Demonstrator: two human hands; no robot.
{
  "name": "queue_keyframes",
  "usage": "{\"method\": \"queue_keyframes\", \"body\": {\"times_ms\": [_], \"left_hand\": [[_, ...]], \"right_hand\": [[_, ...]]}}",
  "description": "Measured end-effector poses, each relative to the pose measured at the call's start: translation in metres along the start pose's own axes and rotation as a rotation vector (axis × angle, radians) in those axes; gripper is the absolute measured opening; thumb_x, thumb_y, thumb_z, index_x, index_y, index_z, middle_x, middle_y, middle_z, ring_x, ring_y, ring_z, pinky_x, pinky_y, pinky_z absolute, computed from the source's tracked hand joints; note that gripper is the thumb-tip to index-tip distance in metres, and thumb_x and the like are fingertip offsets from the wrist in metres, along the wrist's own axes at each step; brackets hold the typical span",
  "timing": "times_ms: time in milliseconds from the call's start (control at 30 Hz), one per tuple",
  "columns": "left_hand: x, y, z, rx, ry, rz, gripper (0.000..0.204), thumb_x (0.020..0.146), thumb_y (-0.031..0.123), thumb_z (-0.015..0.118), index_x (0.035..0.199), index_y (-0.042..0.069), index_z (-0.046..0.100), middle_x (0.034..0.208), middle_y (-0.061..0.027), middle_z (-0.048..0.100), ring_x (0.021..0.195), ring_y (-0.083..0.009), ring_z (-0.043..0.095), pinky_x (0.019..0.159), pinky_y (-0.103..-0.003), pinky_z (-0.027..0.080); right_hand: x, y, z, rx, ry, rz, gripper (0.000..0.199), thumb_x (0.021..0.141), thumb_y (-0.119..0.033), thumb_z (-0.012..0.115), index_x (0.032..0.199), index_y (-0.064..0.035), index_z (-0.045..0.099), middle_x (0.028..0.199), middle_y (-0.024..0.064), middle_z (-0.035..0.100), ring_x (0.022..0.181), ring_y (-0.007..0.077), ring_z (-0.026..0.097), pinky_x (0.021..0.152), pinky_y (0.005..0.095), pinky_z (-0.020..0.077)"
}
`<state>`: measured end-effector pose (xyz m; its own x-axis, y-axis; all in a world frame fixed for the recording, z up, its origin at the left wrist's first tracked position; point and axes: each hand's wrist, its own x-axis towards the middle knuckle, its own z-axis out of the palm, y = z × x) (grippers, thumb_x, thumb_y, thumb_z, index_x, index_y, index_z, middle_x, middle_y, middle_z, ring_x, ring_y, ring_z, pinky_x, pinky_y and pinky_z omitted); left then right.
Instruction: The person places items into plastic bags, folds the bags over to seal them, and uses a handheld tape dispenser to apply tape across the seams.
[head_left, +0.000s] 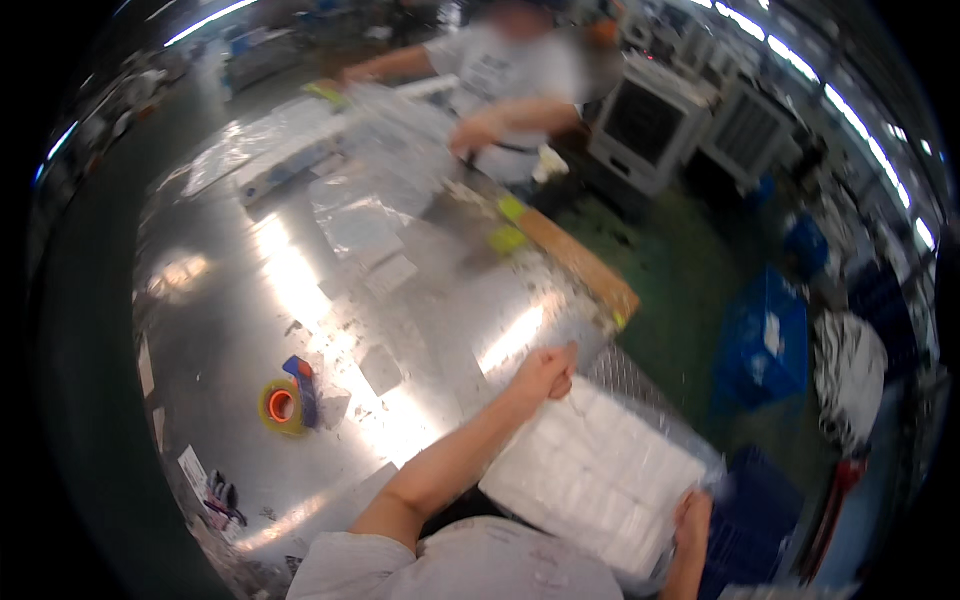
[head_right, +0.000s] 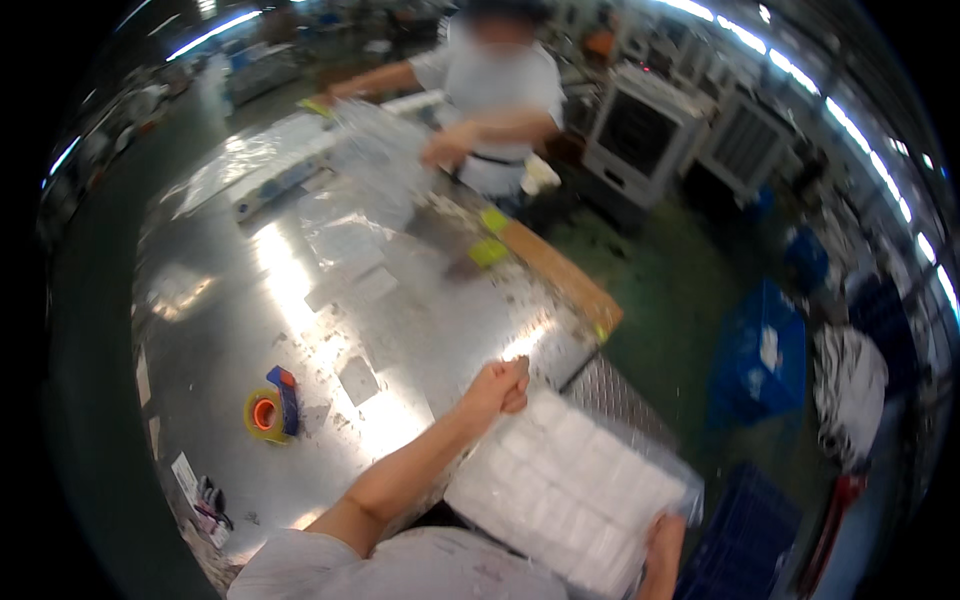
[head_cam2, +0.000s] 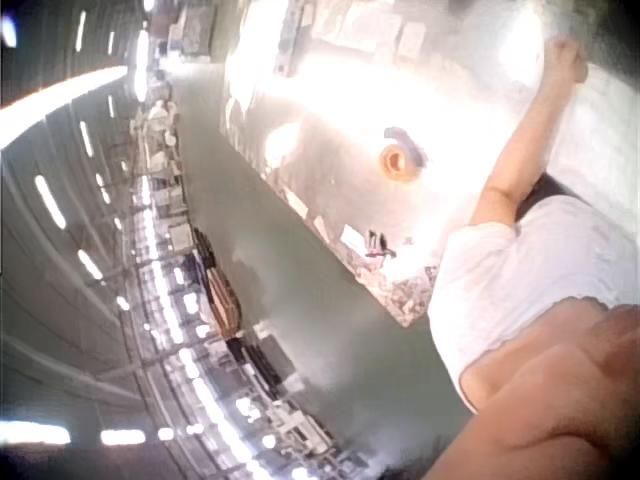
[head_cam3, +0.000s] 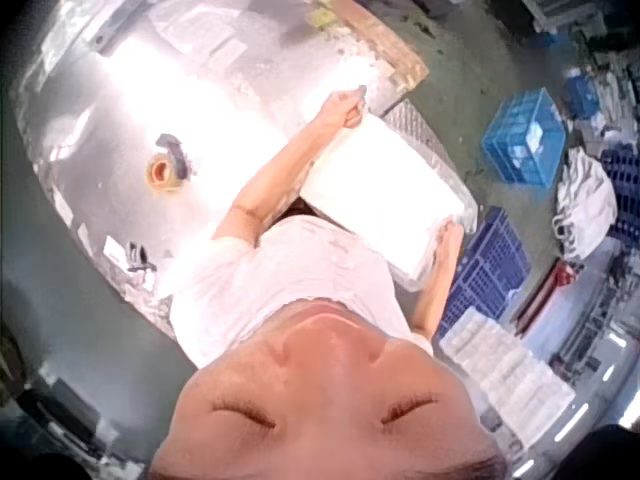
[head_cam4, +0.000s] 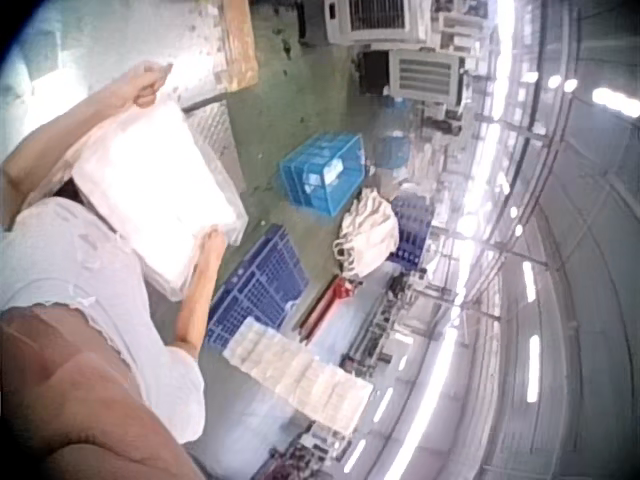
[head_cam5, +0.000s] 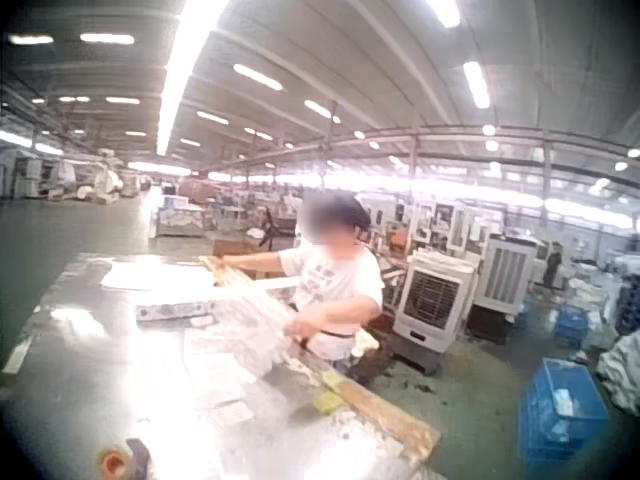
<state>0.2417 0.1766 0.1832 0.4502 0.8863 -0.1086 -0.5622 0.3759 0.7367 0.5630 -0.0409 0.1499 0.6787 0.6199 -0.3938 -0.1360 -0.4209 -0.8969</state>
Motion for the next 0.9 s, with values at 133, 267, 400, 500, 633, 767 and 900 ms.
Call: {"method": "queue_keyframes", "body": {"times_ms": [133, 267, 400, 500, 633, 767, 900], "left_hand": [[0.008, -0.004, -0.016, 0.239, -0.006, 0.071, 0.029, 0.087, 0.015, 0.049, 0.058, 0.011, 0.045, 0.056, 0.0051, 0.041, 0.047, -0.0041, 0.034, 0.041, -0.023, 0.022], [0.008, 0.009, -0.016, 0.625, -0.207, 0.100, 0.029, 0.087, 0.018, 0.053, 0.061, 0.009, 0.047, 0.056, 0.0064, 0.039, 0.051, -0.0041, 0.035, 0.048, -0.022, 0.028], [0.000, 0.029, -0.017, 1.303, -0.452, 0.329, 0.030, 0.084, 0.024, 0.062, 0.062, 0.006, 0.051, 0.050, -0.0007, 0.046, 0.047, -0.0148, 0.045, 0.048, -0.029, 0.036], [0.003, 0.032, -0.011, 1.748, -0.722, 0.660, 0.032, 0.076, 0.026, 0.068, 0.059, 0.006, 0.049, 0.052, -0.0075, 0.050, 0.049, -0.0236, 0.051, 0.050, -0.034, 0.041], [0.011, 0.037, -0.015, 1.888, -0.849, 0.910, 0.032, 0.071, 0.024, 0.071, 0.058, 0.007, 0.047, 0.055, -0.0071, 0.051, 0.053, -0.0252, 0.054, 0.052, -0.036, 0.043], [-0.009, 0.049, -0.009, 1.992, -0.861, 0.853, 0.031, 0.070, 0.031, 0.070, 0.068, 0.007, 0.050, 0.069, -0.0072, 0.051, 0.069, -0.0253, 0.053, 0.068, -0.037, 0.044], [-0.046, 0.028, -0.002, 1.833, -1.013, 0.858, 0.048, 0.064, 0.045, 0.070, 0.084, 0.004, 0.054, 0.083, -0.0093, 0.051, 0.080, -0.0267, 0.050, 0.078, -0.042, 0.042]], "right_hand": [[0.016, -0.029, -0.047, 0.028, -0.236, -0.086, 0.031, 0.086, -0.016, 0.037, 0.055, -0.0140, 0.038, 0.043, -0.0020, 0.035, 0.032, 0.0091, 0.031, 0.030, 0.0246, 0.0221], [0.014, -0.044, -0.131, -0.134, -0.028, -0.046, 0.026, 0.082, -0.013, 0.038, 0.056, -0.0103, 0.041, 0.044, -0.0013, 0.035, 0.034, 0.0084, 0.026, 0.031, 0.0248, 0.0191], [0.028, -0.050, -0.169, -0.885, 0.281, -0.409, 0.015, 0.073, -0.003, 0.045, 0.058, -0.0021, 0.043, 0.047, 0.0029, 0.037, 0.043, 0.0141, 0.034, 0.043, 0.0296, 0.0287], [0.020, -0.061, -0.156, -1.138, 0.322, -0.529, 0.011, 0.073, -0.007, 0.050, 0.069, 0.0029, 0.052, 0.055, 0.0156, 0.049, 0.051, 0.0245, 0.050, 0.053, 0.0348, 0.0394], [0.009, -0.056, -0.164, -0.893, 0.254, -0.345, 0.015, 0.075, -0.014, 0.055, 0.072, 0.0006, 0.054, 0.056, 0.0084, 0.052, 0.048, 0.0171, 0.051, 0.048, 0.0302, 0.0397], [-0.035, -0.072, -0.139, -0.740, 0.060, 0.018, 0.025, 0.079, -0.027, 0.059, 0.081, -0.0023, 0.057, 0.063, 0.0033, 0.056, 0.043, 0.0090, 0.050, 0.040, 0.0219, 0.0414], [-0.037, -0.045, -0.151, -0.603, -0.161, 0.093, 0.028, 0.084, -0.028, 0.059, 0.073, -0.0027, 0.056, 0.060, 0.0031, 0.054, 0.042, 0.0087, 0.050, 0.040, 0.0207, 0.0410]]}}
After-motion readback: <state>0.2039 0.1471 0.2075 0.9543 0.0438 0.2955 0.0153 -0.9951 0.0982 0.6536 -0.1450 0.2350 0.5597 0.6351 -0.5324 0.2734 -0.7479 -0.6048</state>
